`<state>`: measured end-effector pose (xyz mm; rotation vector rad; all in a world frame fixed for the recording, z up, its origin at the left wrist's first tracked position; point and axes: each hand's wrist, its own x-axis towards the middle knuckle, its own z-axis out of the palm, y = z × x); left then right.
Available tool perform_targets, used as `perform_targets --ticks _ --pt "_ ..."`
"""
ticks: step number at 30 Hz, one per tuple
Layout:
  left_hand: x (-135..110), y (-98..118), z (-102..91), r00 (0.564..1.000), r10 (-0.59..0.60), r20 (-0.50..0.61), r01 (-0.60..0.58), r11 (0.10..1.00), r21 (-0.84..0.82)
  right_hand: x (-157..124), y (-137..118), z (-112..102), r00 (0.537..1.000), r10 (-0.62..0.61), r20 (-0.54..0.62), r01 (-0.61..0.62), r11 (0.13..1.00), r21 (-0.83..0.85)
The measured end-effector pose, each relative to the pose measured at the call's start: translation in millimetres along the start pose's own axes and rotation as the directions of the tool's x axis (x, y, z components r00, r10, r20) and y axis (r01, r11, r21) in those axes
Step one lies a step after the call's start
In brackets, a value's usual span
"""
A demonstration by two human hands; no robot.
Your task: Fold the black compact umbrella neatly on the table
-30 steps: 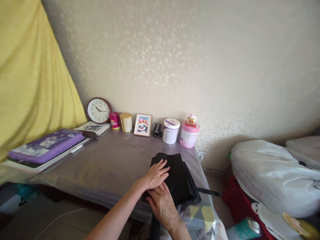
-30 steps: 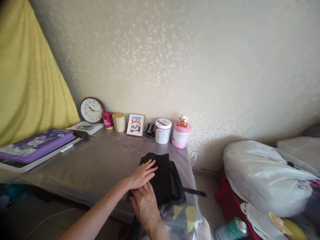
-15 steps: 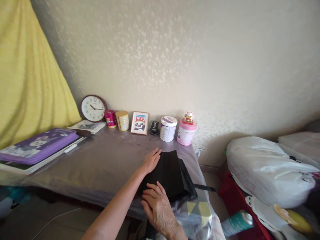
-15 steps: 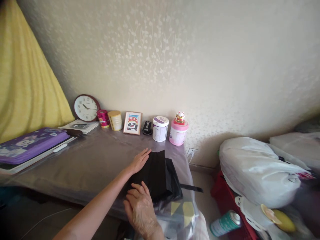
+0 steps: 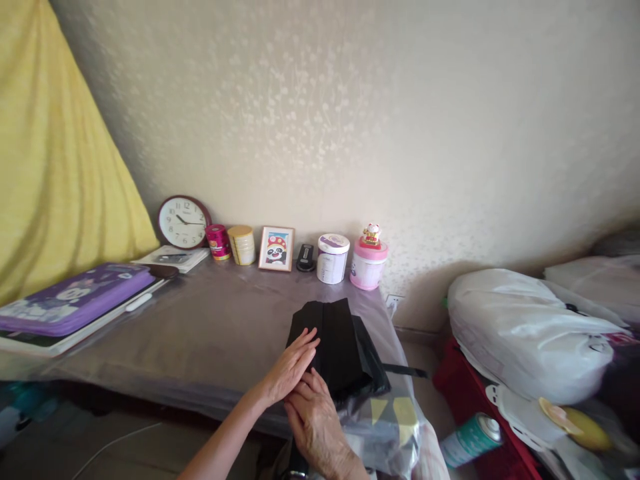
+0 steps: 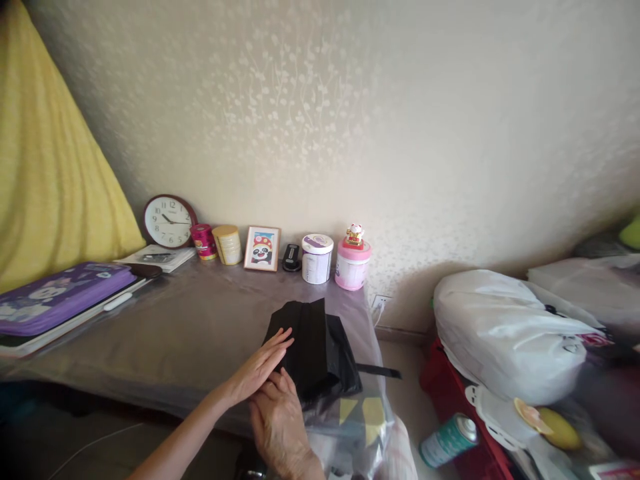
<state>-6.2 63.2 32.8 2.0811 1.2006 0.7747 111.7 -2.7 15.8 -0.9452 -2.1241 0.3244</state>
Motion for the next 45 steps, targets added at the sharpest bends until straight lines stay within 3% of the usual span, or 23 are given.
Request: perform_targets --ticks 4,7,10,12,16,20,23,32,36,45 --pt "-3.2 -13.9 15.7 0.998 0.01 -0.067 -0.006 0.999 0.053 -5.3 -12.7 -28.3 1.0 0.017 0.015 -0.018 0.997 0.079" --pt "-9.0 -17.2 26.1 0.994 0.03 -0.108 -0.015 0.99 0.138 -9.0 -8.9 -61.4 0.983 0.096 -0.159 -0.087 0.994 0.065" --pt "-19.6 -13.3 33.4 0.987 0.041 -0.157 -0.006 0.976 0.218 -12.8 8.5 -87.5 0.876 0.155 -0.456 -0.204 0.977 -0.059" --pt "-27.8 -8.8 37.2 0.981 0.047 -0.19 0.002 0.969 0.249 -15.8 21.6 -93.1 0.794 0.262 -0.548 -0.327 0.945 -0.023" --pt "-43.8 -2.2 43.0 0.968 0.04 -0.248 0.028 0.964 0.263 -22.0 36.9 -77.1 0.731 0.535 -0.424 -0.475 0.845 0.246" --pt "-54.6 -2.4 47.5 0.971 0.016 -0.238 0.041 0.972 0.233 -24.4 39.6 -53.4 0.705 0.627 -0.331 -0.529 0.776 0.342" --pt "-57.5 -4.1 51.5 0.969 0.012 -0.246 0.045 0.974 0.224 -22.8 40.9 -42.9 0.708 0.635 -0.308 -0.545 0.769 0.333" --pt "-56.1 -10.8 61.5 0.951 0.029 -0.306 0.054 0.965 0.257 -7.8 44.0 -25.9 0.784 0.541 -0.305 -0.457 0.835 0.305" --pt "-55.3 -14.9 65.2 0.948 0.013 -0.317 0.082 0.955 0.285 0.9 43.7 -22.8 0.775 0.57 -0.274 -0.481 0.812 0.33" --pt "-52.3 -8.2 60.8 0.944 -0.013 -0.33 0.124 0.94 0.317 21.0 33.1 -20.7 0.836 0.514 -0.191 -0.442 0.838 0.319"
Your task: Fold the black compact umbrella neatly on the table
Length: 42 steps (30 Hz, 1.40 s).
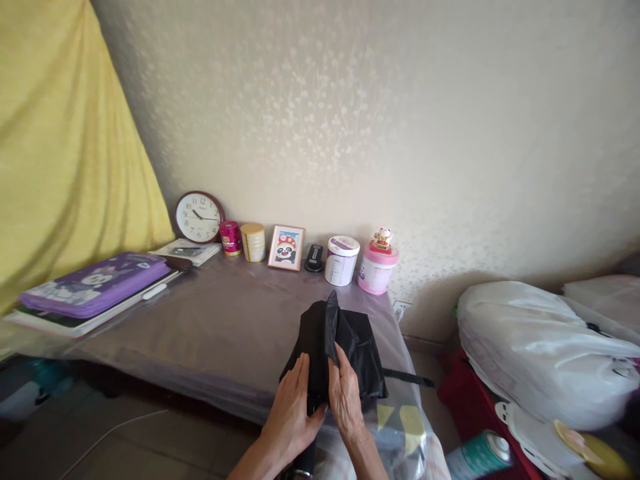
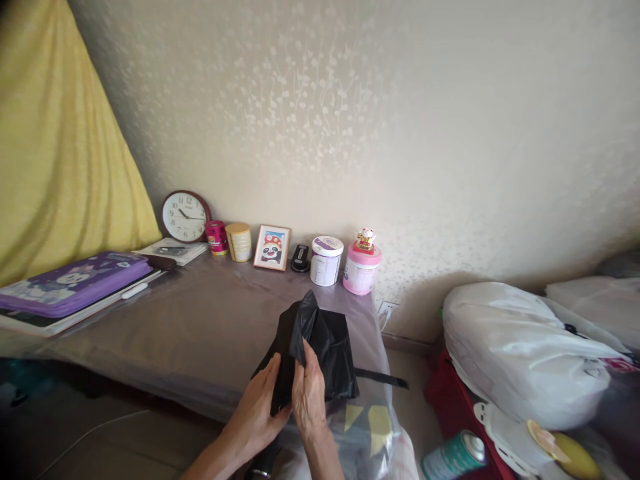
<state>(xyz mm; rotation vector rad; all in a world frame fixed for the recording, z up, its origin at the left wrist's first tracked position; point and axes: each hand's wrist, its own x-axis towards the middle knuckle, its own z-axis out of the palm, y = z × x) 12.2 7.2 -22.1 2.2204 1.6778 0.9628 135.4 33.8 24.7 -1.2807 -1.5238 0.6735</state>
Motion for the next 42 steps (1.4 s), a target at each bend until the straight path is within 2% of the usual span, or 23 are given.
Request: perform_targets --ticks 5,12,19,23,29,32,35,37,39,41,42 --pt "0.9 1.0 -2.7 1.0 0.004 -0.008 -0.004 1.0 0.001 -0.9 0.5 8.9 0.998 -0.069 0.01 0.07 0.997 -0.041" --pt "3.7 11.2 -14.1 1.0 0.03 0.006 -0.03 0.999 0.014 -11.6 -2.1 16.3 0.98 -0.175 0.092 0.19 0.963 -0.189" --pt "5.2 15.8 -24.8 0.998 0.035 0.055 -0.035 0.999 -0.013 -16.0 -0.1 15.1 0.925 -0.325 0.195 0.37 0.885 -0.281" --pt "5.0 15.2 -28.0 0.997 0.032 0.064 -0.028 0.998 -0.064 -19.0 -6.3 13.0 0.901 -0.339 0.269 0.408 0.873 -0.266" --pt "1.7 16.9 -27.8 0.995 -0.001 0.095 0.004 0.999 -0.035 -21.8 -8.4 12.0 0.898 -0.343 0.276 0.414 0.871 -0.263" --pt "-2.4 12.1 -41.5 0.986 0.012 0.166 0.007 0.993 -0.115 -22.4 -7.7 10.6 0.903 -0.324 0.282 0.402 0.87 -0.286" --pt "-2.0 4.5 -68.2 0.973 0.042 0.228 0.012 0.973 -0.23 -23.5 -10.2 9.4 0.895 -0.31 0.32 0.413 0.847 -0.335" --pt "3.0 2.6 -84.7 0.985 -0.028 0.171 0.07 0.968 -0.24 -24.6 -12.6 9.8 0.884 -0.32 0.341 0.438 0.822 -0.364" --pt "11.6 5.5 -92.5 0.996 -0.058 0.071 0.073 0.969 -0.238 -26.0 -13.0 11.6 0.879 -0.343 0.332 0.458 0.804 -0.38" --pt "22.6 11.4 -89.4 1.0 0.019 0.012 -0.016 0.97 -0.241 -27.8 -9.7 15.1 0.874 -0.375 0.309 0.475 0.793 -0.381" --pt "28.7 14.4 -84.3 0.996 0.087 0.018 -0.081 0.968 -0.238 -28.7 -6.6 17.3 0.868 -0.395 0.302 0.488 0.789 -0.374"
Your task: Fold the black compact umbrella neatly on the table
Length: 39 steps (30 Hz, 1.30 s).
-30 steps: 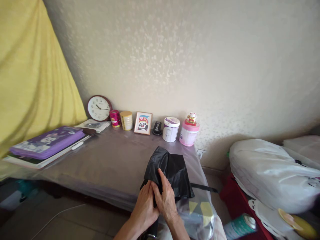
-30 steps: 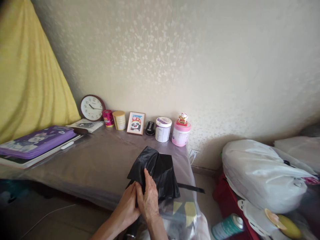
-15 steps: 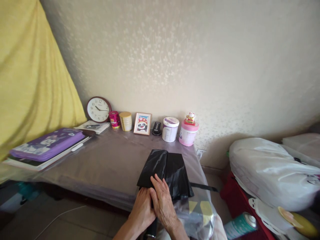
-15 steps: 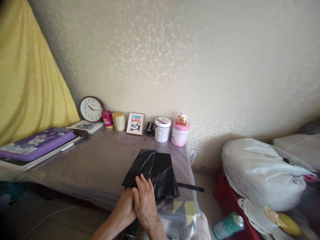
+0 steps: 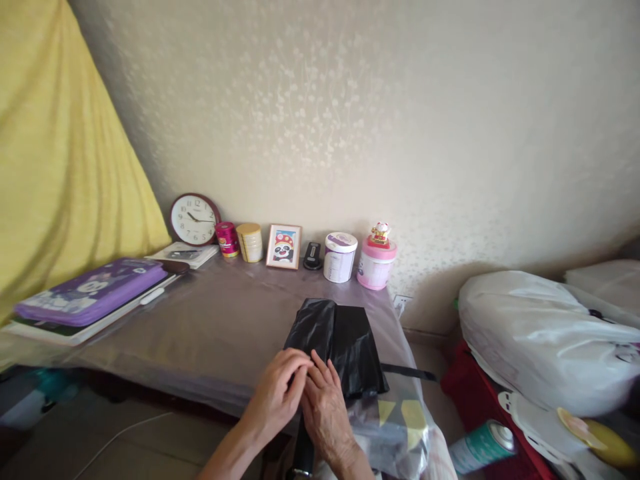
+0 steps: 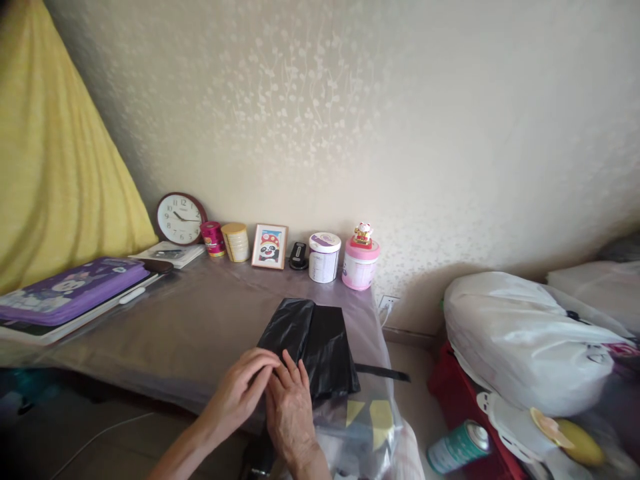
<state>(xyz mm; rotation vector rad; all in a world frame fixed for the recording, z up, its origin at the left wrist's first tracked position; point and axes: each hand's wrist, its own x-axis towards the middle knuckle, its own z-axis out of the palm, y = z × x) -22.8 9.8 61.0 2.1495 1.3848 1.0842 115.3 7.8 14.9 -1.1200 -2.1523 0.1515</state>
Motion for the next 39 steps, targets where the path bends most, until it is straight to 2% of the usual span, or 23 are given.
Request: perform_targets --ticks 2,4,6,8,14,17,21,25,28,30,33,36,39 --pt "13.6 -0.3 13.7 0.988 0.113 0.109 -0.117 0.993 0.03 -3.1 3.3 7.5 0.999 -0.026 -0.027 0.026 1.0 0.002" --pt "27.7 -4.7 26.4 0.951 0.175 0.256 -0.2 0.977 0.074 -5.4 6.4 13.3 0.998 -0.032 -0.049 0.032 0.999 0.0" --pt "41.4 -12.3 34.9 0.918 0.185 0.35 -0.236 0.966 0.108 -5.7 7.3 14.8 0.998 -0.022 -0.066 0.022 1.0 0.008" --pt "54.1 -21.5 39.5 0.912 0.172 0.373 -0.236 0.963 0.132 -4.0 5.3 12.1 0.998 -0.023 -0.063 0.025 0.999 0.032" --pt "86.4 -51.5 49.6 0.937 0.126 0.325 -0.193 0.964 0.182 0.4 -3.7 -0.7 0.998 0.064 0.007 -0.064 0.997 0.045" --pt "100.2 -65.3 56.5 0.956 0.079 0.284 -0.141 0.969 0.203 -1.7 -1.2 0.6 0.998 0.049 0.032 -0.049 0.999 0.013" --pt "115.6 -83.0 63.0 0.973 0.014 0.232 -0.067 0.973 0.221 -4.2 3.7 5.8 0.999 0.033 0.008 -0.033 0.999 0.0" --pt "125.6 -97.4 61.0 0.984 -0.105 0.141 0.068 0.967 0.244 -4.1 3.3 7.8 0.999 0.035 -0.029 -0.035 0.999 0.003" --pt "122.3 -95.2 53.9 0.985 -0.162 0.059 0.142 0.958 0.249 -3.4 1.1 7.0 0.998 0.041 -0.045 -0.041 0.999 0.008" --pt "111.0 -84.3 48.5 0.988 -0.145 0.043 0.131 0.963 0.235 -2.6 -0.3 5.9 0.998 0.047 -0.038 -0.046 0.999 0.017" --pt "82.3 -59.2 42.9 0.99 -0.047 0.132 0.022 0.984 0.179 -1.3 -2.0 4.6 0.998 0.065 -0.001 -0.065 0.997 0.031" --pt "53.9 -38.3 40.4 0.966 0.055 0.252 -0.079 0.993 0.086 -1.2 -3.5 4.6 0.998 0.067 0.016 -0.067 0.997 0.039" --pt "39.3 -31.3 39.5 0.961 0.031 0.276 -0.038 0.999 0.018 -3.6 -6.8 4.1 0.998 0.055 0.025 -0.056 0.997 0.05"
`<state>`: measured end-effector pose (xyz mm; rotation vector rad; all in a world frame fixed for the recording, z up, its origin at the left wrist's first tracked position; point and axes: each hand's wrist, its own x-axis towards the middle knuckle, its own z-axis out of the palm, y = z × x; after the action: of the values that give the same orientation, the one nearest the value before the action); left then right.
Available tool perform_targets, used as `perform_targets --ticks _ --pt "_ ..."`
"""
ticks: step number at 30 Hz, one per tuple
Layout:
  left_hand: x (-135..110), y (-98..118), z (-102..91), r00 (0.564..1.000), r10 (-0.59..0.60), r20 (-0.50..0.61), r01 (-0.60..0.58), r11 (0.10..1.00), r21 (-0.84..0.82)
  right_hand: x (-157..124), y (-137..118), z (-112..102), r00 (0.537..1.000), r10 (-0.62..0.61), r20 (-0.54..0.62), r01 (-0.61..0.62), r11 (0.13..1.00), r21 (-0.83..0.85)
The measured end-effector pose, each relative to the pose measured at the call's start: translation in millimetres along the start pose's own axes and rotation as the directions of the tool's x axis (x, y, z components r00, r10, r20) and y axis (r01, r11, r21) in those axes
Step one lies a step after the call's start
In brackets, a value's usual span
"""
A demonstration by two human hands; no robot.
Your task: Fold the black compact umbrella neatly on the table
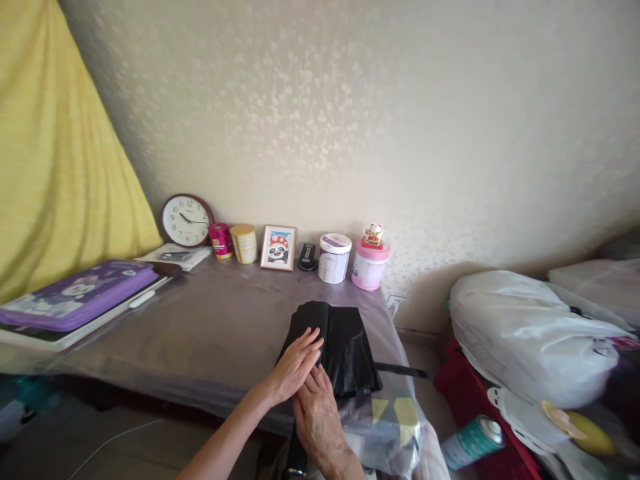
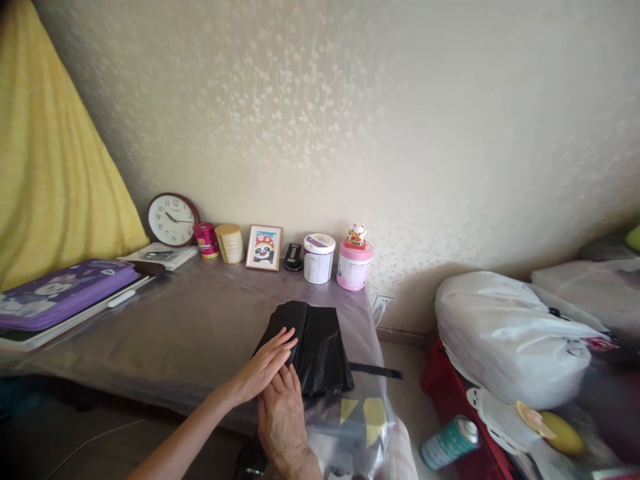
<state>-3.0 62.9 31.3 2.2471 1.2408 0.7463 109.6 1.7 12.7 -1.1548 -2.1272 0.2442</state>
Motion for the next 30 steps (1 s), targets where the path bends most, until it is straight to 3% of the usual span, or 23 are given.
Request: perform_targets --ticks 5,10,13,15,18,20,23,25,30 --pt "-5.5 -6.8 5.5 0.999 -0.044 -0.019 0.042 0.996 -0.08 -7.7 -11.5 -8.6 0.997 -0.03 0.076 0.025 0.998 0.066" --pt "-17.2 -13.0 20.7 0.995 -0.061 -0.08 0.054 0.995 -0.085 -12.6 -17.1 -31.9 0.992 -0.066 0.106 0.042 0.976 0.212" --pt "-27.5 -11.3 28.3 0.994 -0.05 -0.096 0.046 0.998 -0.042 -14.0 -8.1 -52.9 0.997 0.047 0.062 -0.064 0.95 0.306" --pt "-35.1 -6.9 31.5 0.992 -0.043 -0.115 0.043 0.999 0.002 -14.6 5.1 -67.3 0.984 0.163 -0.078 -0.132 0.943 0.305" --pt "-46.7 2.6 34.4 0.985 -0.035 -0.166 0.044 0.998 0.048 -16.3 32.5 -82.3 0.878 0.279 -0.39 -0.205 0.954 0.221" --pt "-53.7 8.3 35.6 0.982 -0.036 -0.183 0.047 0.997 0.056 -18.6 51.0 -84.3 0.798 0.389 -0.46 -0.311 0.92 0.239" --pt "-60.7 12.9 37.5 0.983 -0.056 -0.177 0.066 0.996 0.054 -22.8 70.3 -76.4 0.702 0.608 -0.37 -0.453 0.783 0.427" --pt "-62.6 13.9 39.1 0.981 -0.074 -0.179 0.085 0.995 0.053 -24.6 74.8 -68.6 0.66 0.691 -0.294 -0.48 0.69 0.543" --pt "-62.0 15.2 42.4 0.971 -0.078 -0.225 0.094 0.994 0.061 -22.6 64.2 -61.2 0.643 0.748 -0.164 -0.431 0.53 0.73"
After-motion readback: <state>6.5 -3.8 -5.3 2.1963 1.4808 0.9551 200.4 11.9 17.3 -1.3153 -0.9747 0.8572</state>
